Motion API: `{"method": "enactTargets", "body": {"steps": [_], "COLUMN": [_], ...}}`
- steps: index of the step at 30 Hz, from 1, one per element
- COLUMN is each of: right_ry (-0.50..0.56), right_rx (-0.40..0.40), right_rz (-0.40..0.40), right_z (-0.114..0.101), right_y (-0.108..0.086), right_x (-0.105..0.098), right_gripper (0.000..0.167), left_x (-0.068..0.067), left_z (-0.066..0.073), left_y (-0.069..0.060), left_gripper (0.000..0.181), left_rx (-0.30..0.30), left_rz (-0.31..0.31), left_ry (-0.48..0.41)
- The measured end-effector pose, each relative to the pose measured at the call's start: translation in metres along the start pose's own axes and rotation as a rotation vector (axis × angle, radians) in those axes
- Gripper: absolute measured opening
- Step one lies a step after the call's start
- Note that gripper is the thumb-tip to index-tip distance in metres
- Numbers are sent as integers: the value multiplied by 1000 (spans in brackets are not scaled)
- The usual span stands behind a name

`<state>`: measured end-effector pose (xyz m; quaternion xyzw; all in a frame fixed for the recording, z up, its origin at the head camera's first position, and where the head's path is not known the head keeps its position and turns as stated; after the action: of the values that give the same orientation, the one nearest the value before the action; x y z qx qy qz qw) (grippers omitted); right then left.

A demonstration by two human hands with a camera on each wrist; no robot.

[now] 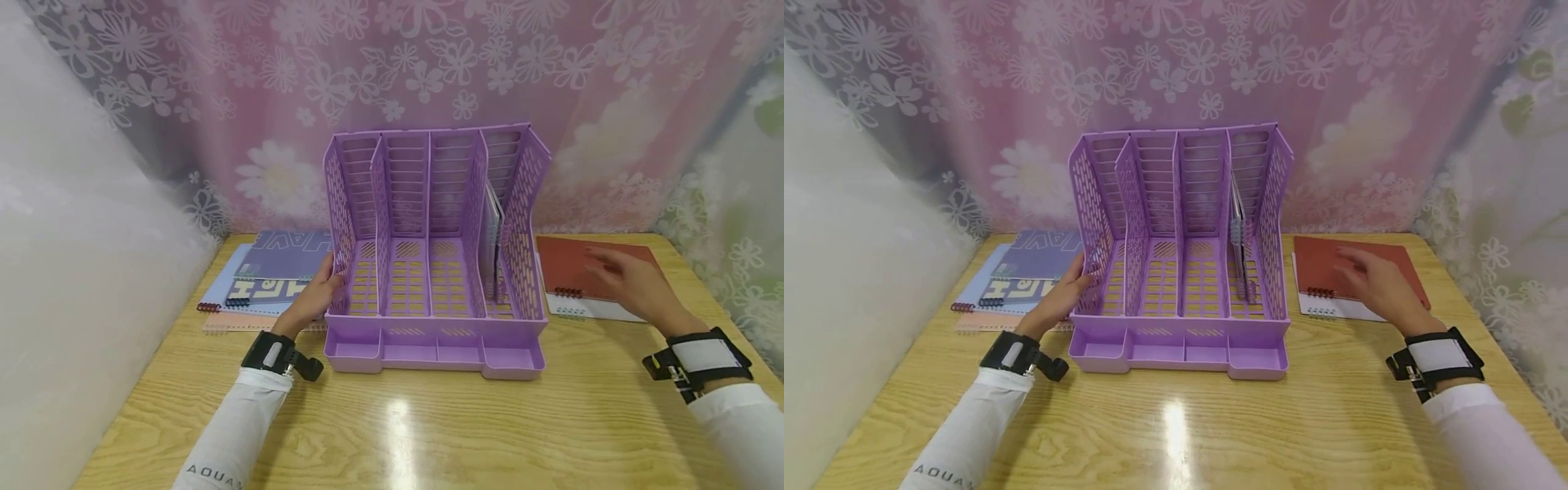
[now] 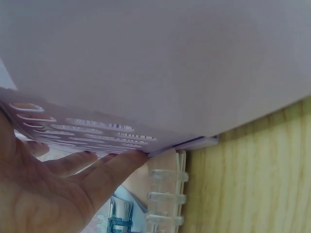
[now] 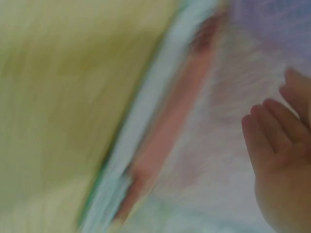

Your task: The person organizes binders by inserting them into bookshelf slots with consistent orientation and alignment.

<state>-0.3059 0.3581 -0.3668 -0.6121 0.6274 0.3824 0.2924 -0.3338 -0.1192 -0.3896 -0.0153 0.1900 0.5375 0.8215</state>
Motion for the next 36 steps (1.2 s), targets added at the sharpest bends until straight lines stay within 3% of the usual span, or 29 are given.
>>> {"method": "enactTargets", "body": {"steps": [6, 10, 15, 21, 28, 33, 36], "right_ry": [-56, -86, -178, -318, -496, -657, -689], "right_rx": [-8, 4, 73, 82, -77, -181, -214], "right_rz": [-221, -280, -317, -307, -285, -292, -277], "right_z": [48, 69, 86, 89, 74, 68, 66], "right_y": [8, 11, 13, 17, 14, 8, 5], "right_x": [31, 46, 44, 32, 38, 47, 47], "right_gripper": [71, 75, 81, 85, 69, 54, 48], "left_x": [-5, -6, -4, -2, -6, -5, -2], "left_z": [-28, -30, -31, -25, -25, -24, -26], "left_y": [2, -2, 1, 8, 7, 7, 7], "left_gripper": [59, 60, 60, 59, 61, 60, 59], "left_rx": [30, 25, 39, 56, 38, 61, 61], "left_rz": [18, 13, 5, -3, 15, 16, 11], "left_ry": [18, 27, 21, 31, 62, 40, 20]}}
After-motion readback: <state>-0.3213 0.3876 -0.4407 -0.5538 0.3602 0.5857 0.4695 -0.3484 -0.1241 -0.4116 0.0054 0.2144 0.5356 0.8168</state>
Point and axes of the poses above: each hand's wrist, its own y-axis towards the middle knuckle, its own x-axis out of the palm, z = x × y, the point moved 9 cm from there along y, towards the middle knuckle, and after that the axes turned 11 degrees about x, right-handed, at the moved point
